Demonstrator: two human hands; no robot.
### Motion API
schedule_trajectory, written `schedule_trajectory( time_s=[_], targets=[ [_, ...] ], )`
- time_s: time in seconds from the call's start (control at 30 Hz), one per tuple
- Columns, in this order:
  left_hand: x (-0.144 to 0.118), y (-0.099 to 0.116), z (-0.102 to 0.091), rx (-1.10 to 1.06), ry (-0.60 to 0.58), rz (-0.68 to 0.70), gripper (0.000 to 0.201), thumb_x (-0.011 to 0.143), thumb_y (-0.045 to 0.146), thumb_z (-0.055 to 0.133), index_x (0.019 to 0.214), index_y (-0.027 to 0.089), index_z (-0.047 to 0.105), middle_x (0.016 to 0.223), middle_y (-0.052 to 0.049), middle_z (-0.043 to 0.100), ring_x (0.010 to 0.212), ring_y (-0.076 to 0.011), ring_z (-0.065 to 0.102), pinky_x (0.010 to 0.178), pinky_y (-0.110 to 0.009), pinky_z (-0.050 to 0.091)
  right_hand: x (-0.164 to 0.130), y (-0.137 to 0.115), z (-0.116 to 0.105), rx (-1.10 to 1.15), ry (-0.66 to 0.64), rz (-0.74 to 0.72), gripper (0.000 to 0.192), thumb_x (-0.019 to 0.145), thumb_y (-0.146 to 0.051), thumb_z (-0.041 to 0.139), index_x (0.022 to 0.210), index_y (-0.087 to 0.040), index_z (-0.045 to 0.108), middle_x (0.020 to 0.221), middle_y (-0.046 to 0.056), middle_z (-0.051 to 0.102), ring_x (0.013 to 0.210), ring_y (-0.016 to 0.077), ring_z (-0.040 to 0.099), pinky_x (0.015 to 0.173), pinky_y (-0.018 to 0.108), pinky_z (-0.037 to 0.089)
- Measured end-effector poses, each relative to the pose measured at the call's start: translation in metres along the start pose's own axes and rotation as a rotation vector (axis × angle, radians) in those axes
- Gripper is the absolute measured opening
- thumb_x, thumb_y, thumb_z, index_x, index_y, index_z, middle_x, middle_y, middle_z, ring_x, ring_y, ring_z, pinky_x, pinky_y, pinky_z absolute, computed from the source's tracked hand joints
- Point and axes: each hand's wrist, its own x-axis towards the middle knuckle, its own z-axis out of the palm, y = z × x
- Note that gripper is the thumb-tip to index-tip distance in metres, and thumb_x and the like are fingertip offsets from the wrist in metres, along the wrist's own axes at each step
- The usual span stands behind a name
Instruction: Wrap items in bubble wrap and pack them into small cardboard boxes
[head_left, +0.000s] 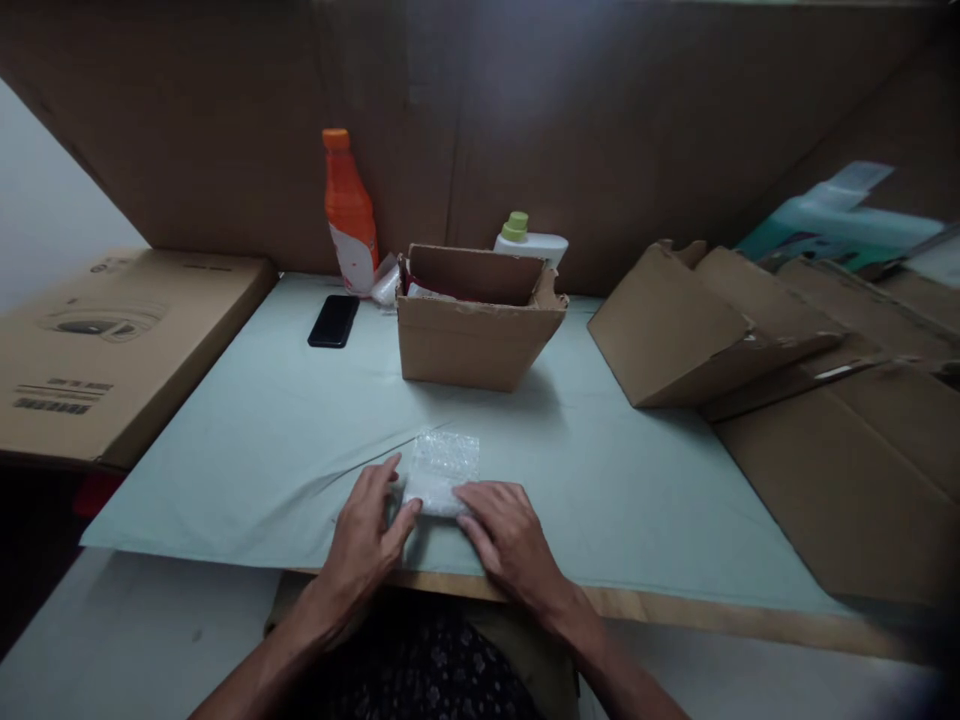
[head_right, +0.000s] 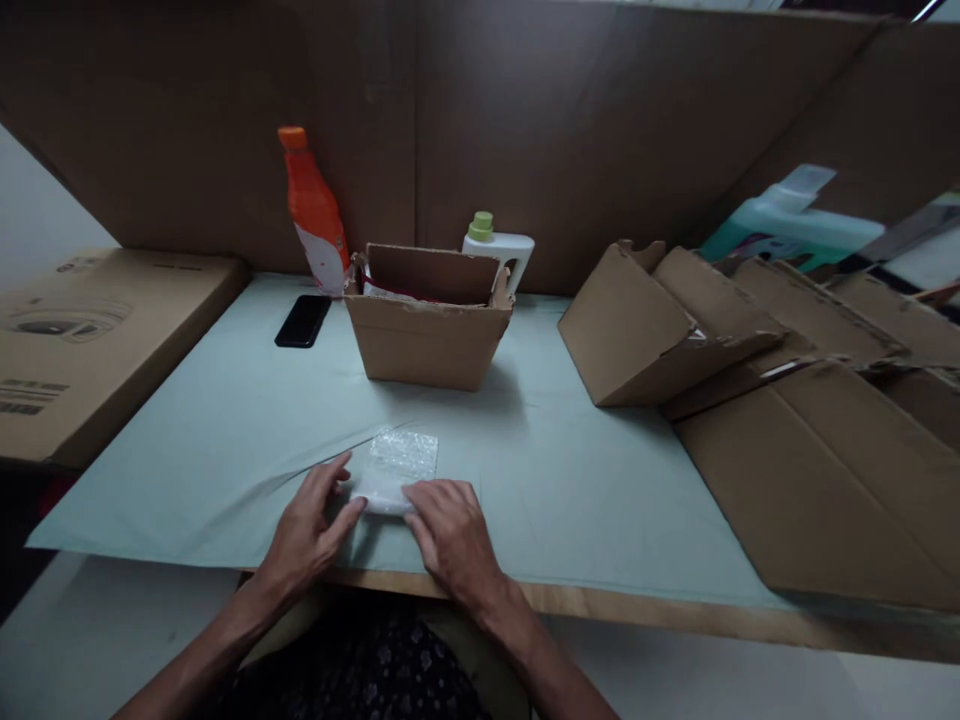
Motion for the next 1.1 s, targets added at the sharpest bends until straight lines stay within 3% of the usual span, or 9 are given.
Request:
schedule_trajectory(
  time_s=[0.17,0.33,0.43,0.57,0.73,0.8,0.9,1.0,1.1],
  targets=[
    [-0.025,0.015,0.006,-0.867,-0.13,-0.466,0.08,0.083,0.047,0.072,0.149,0.016,0.037,0.137,-0.019,0.06,0.12,-0.0274,0.063,0.101,-0.042,0.051,-0.003,-0.007,-0.003,0.432,0.0,0.403,0.025,0.097,-0.035,0.054,0.114,-0.023,0.068,0.104,0.007,0.076,0.09,0.0226,0.071,0.076,0.034,0.058],
    [-0.02,0.025,0.027,-1.03,-0.152,-0.472,0.085,0.075,0.044,0.081,0.146,0.017,0.042,0.124,-0.011,0.069,0.108,-0.0213,0.066,0.097,-0.032,0.049,-0.012,-0.011,-0.013,0.435,0.043,0.368,0.04,0.085,-0.04,0.069,0.122,-0.025,0.068,0.135,0.012,0.064,0.123,0.0302,0.061,0.1,0.044,0.051],
    [-0.018,0.022,0.033,-0.932,-0.26,-0.342,0.078,0.079,0.046,0.077,0.144,0.016,0.045,0.12,-0.011,0.071,0.107,-0.0224,0.066,0.095,-0.032,0.05,-0.01,-0.001,-0.021,0.613,0.001,0.403,0.076,0.074,-0.046,0.079,0.142,-0.022,0.053,0.14,0.015,0.06,0.123,0.0319,0.061,0.094,0.042,0.055],
    [0.007,0.025,0.024,-0.5,-0.262,-0.102,0.067,0.083,0.046,0.07,0.14,0.016,0.05,0.124,-0.014,0.069,0.108,-0.0267,0.067,0.097,-0.041,0.052,-0.008,0.009,-0.033,0.608,-0.117,0.444,0.029,0.084,-0.045,0.069,0.099,-0.02,0.072,0.091,0.005,0.074,0.086,0.0236,0.069,0.079,0.032,0.056],
    [0.108,0.075,-0.014,0.279,0.204,0.635,0.056,0.093,0.026,0.059,0.146,0.018,0.044,0.145,-0.017,0.056,0.144,-0.0321,0.041,0.116,-0.054,0.035,-0.017,0.031,-0.057,0.476,-0.004,0.472,0.031,0.09,-0.049,0.06,0.091,-0.021,0.073,0.088,0.005,0.075,0.081,0.0237,0.07,0.073,0.03,0.058],
    [0.154,0.096,-0.023,0.499,0.286,0.741,0.058,0.089,0.017,0.059,0.145,0.012,0.044,0.146,-0.019,0.054,0.147,-0.0341,0.036,0.119,-0.056,0.028,-0.023,0.044,-0.067,0.401,0.042,0.461,0.031,0.09,-0.049,0.061,0.097,-0.022,0.075,0.094,0.007,0.078,0.085,0.0256,0.073,0.076,0.031,0.06],
    [0.201,0.112,-0.025,0.656,0.24,0.741,0.037,0.087,0.009,0.051,0.122,0.014,0.062,0.115,-0.014,0.071,0.121,-0.0303,0.06,0.114,-0.055,0.034,-0.029,0.062,-0.082,0.295,0.12,0.425,0.035,0.089,-0.047,0.062,0.111,-0.023,0.076,0.106,0.009,0.079,0.095,0.028,0.075,0.082,0.033,0.062],
    [0.206,0.109,-0.024,0.626,0.209,0.816,0.028,0.089,0.007,0.044,0.097,0.019,0.067,0.086,-0.005,0.071,0.09,-0.022,0.065,0.11,-0.052,0.038,-0.035,0.077,-0.105,0.178,0.21,0.419,0.035,0.085,-0.05,0.067,0.108,-0.026,0.078,0.103,0.008,0.08,0.087,0.0277,0.077,0.076,0.032,0.064],
    [0.174,0.1,-0.03,0.57,0.194,0.907,0.026,0.094,0.007,0.042,0.094,0.019,0.065,0.082,-0.002,0.068,0.082,-0.0186,0.061,0.111,-0.051,0.037,-0.038,0.088,-0.138,0.063,0.319,0.429,0.032,0.08,-0.055,0.072,0.1,-0.03,0.079,0.093,0.006,0.081,0.076,0.0271,0.077,0.064,0.031,0.064]
  ],
)
